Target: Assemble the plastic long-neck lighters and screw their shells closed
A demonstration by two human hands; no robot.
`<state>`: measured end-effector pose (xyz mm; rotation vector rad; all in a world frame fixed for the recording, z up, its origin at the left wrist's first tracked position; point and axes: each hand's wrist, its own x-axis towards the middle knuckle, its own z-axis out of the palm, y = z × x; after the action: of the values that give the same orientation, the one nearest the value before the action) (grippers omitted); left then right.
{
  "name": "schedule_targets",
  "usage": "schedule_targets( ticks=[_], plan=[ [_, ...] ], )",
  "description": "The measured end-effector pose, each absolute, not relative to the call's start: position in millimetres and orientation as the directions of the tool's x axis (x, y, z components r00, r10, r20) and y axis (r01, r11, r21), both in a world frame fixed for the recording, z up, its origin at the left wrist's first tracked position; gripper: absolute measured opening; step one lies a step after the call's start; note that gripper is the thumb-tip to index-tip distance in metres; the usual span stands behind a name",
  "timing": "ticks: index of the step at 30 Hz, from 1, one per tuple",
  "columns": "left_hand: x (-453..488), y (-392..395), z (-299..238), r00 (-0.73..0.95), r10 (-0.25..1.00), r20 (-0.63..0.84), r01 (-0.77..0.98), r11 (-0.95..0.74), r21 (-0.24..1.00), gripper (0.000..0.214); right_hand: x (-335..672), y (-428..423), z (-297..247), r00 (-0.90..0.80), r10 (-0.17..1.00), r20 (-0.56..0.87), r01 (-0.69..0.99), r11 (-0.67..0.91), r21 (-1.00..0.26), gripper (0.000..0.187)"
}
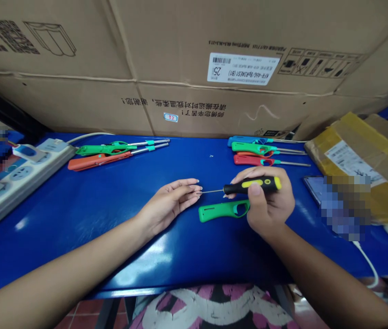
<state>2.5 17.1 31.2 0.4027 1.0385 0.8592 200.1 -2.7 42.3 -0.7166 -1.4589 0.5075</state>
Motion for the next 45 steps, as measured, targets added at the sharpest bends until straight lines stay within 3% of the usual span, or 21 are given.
schedule_targets(
  ticks=[7,26,45],
  plan=[
    [3,16,30,0.243,0.763,-0.599,-0.502,0.628,0.595,0.015,200,-5,42,-0.043,0.604,0.795,0.166,0.79,-0.591,0.017],
    [4,16,36,0.202,0.74,-0.642,-0.61,0.608,0.509,0.026,204,-4,42,-0.162,0.475,0.865,0.181,0.876,-0.447,0.033],
    [3,19,43,0.173,0.703,-0.69,-0.676,0.594,0.436,0.031,203,-2,39,-0.159,0.483,0.861,0.154,0.874,-0.462,0.034]
  ],
)
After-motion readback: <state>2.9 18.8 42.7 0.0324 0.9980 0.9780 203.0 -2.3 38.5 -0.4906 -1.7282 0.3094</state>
